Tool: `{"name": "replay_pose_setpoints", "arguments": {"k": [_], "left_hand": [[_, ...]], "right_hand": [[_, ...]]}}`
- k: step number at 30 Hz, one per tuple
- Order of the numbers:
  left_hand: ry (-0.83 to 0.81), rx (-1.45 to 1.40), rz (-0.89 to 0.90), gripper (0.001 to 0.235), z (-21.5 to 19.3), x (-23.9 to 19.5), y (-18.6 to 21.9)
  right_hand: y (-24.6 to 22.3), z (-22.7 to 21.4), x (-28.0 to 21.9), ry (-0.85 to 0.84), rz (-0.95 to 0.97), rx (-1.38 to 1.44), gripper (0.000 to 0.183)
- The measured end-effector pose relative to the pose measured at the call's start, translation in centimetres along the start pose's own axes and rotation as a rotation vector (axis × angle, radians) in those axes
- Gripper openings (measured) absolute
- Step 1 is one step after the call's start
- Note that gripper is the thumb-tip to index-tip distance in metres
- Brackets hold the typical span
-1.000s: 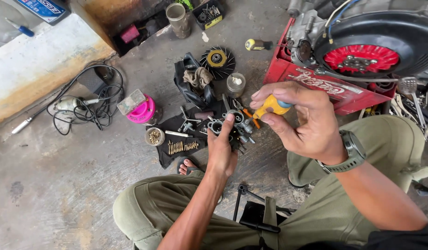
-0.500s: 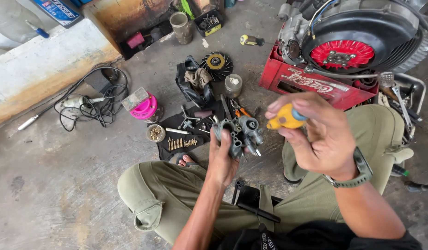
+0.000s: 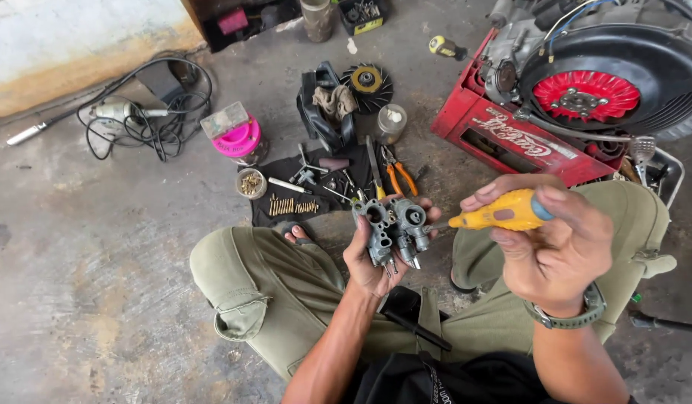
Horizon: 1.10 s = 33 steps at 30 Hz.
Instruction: The person sits on a low stool and works on a small engine part, using a yellow screwdriver to tighten screws. They then move to a larger red engine block and use a green screwdriver to adjust components on the side of the engine.
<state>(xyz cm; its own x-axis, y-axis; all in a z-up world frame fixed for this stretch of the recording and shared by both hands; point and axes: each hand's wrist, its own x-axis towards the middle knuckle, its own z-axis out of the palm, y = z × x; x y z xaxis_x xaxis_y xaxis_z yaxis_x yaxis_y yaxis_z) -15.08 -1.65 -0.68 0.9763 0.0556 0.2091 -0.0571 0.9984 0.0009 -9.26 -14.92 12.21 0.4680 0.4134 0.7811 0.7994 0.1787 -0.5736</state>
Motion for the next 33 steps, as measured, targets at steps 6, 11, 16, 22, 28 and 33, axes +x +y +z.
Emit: {"name": "replay_pose_setpoints", "arguments": {"k": [6,11,16,22,28,33], "left_hand": [[0.094,-0.025,0.029,0.058,-0.7,-0.2,-0.4],[0.122,-0.001,0.009,0.054,-1.6,-0.5,-0.5],[0.120,0.017,0.017,0.054,-1.6,-0.3,-0.3],[0.125,0.035,0.039,0.057,-1.5,-0.2,-0.2],[0.139,0.029,-0.015,0.052,-2.3,-0.5,-0.8],[0.132,0.011,-0.007,0.052,-2.4,-0.4,-0.9]], "right_hand": [[0.6,-0.1,-0.3,0.000,0.014,0.040,0.043],[0.7,0.1,0.8,0.015,-0.027,-0.051,0.044],[0.6,-0.5,1.0,0.059,0.002,-0.241,0.056],[0.6,-0.4,0.6,-0.056,-0.007,0.027,0.054],[1.1,-0.1,0.2,-0.011,-0.030,-0.121,0.052],[0.1,-0.3,0.5,-0.084,0.048,0.053,0.047]]}}
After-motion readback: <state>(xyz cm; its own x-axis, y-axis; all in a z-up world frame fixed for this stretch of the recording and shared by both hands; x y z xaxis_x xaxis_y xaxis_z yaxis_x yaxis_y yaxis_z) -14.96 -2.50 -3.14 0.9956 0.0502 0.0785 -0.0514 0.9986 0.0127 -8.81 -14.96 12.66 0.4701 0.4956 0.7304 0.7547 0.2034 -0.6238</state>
